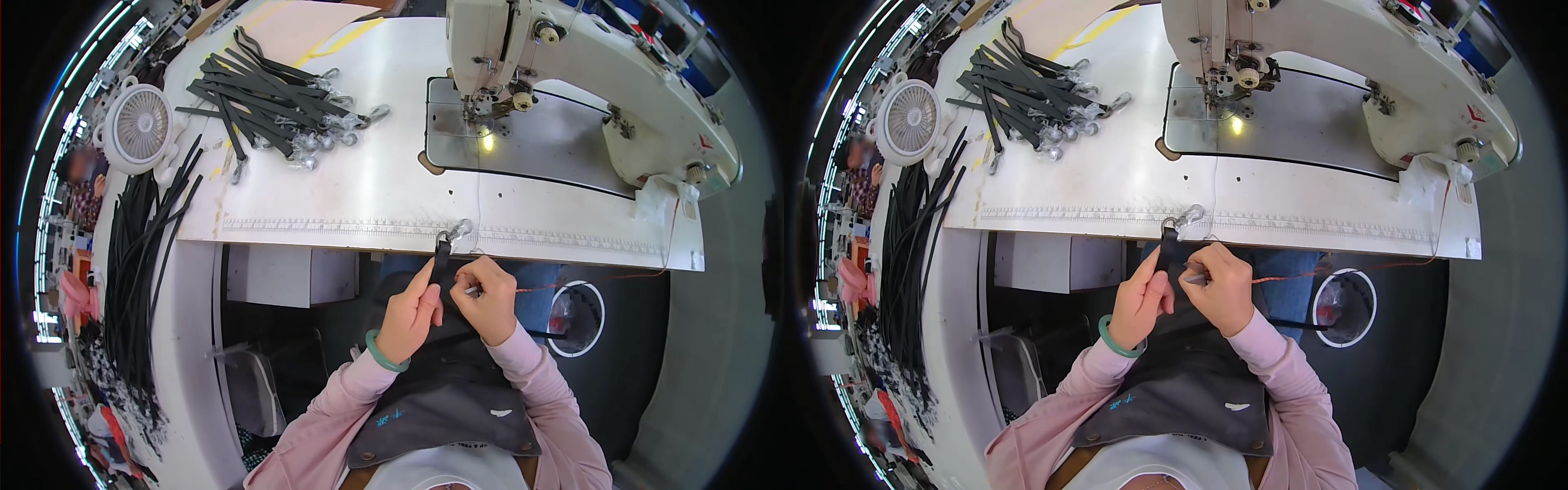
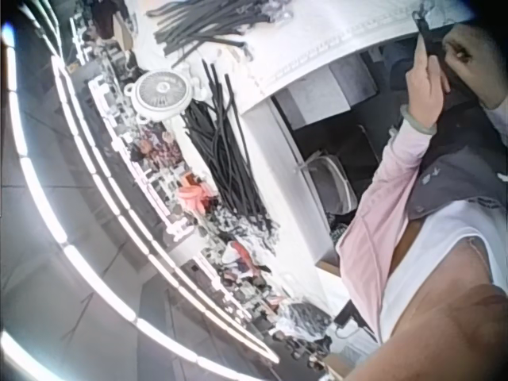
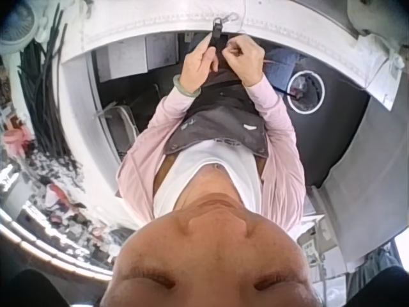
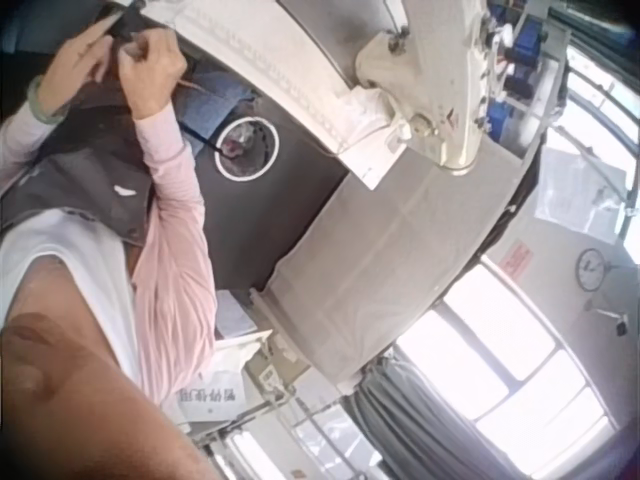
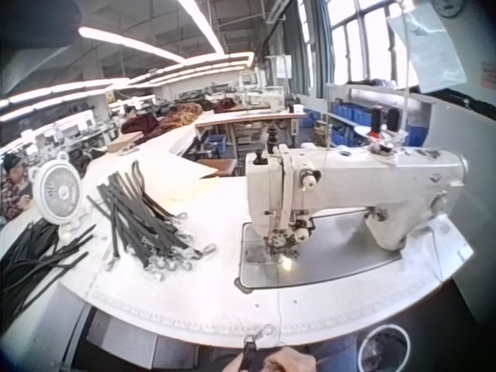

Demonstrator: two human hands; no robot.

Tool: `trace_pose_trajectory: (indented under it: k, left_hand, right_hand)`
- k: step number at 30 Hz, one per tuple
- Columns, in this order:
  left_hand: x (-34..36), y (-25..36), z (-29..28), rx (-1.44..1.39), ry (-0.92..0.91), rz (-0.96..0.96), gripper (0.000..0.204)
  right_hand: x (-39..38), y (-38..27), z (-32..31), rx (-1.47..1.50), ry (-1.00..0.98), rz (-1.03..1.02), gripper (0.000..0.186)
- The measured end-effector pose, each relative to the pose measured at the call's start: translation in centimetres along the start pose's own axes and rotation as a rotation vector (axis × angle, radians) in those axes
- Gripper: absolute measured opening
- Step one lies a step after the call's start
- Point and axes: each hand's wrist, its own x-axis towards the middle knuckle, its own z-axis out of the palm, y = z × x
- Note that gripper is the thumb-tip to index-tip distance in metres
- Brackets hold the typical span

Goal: The person operates an industrial sewing machine to stitch black fabric straps. They feed the straps through the machine, cut the threads, and trim the ends with scissors. The person also handles a small plastic bag containing metal hardware, placing it on the table.

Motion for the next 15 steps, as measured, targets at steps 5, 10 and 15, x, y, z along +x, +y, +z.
trace_pose_trajectory:
  k: [5,10,15]
  left_hand:
    - [0.1,1.1,-1.4,-0.362,-0.011,-0.125,0.042]
    - [0.0,1.3,-1.3,-0.318,0.0,-0.127,0.04]
    - [-0.3,0.9,-0.5,0.57,-0.108,0.403,0.038]
  right_hand:
    - [-1.5,3.4,-0.4,-0.409,-0.14,-0.031,0.013]
    - [-2.0,2.6,-1.5,-0.202,-0.204,0.137,0.025]
    - [-0.7,-2.2,-3.2,0.738,-0.164,0.52,0.029]
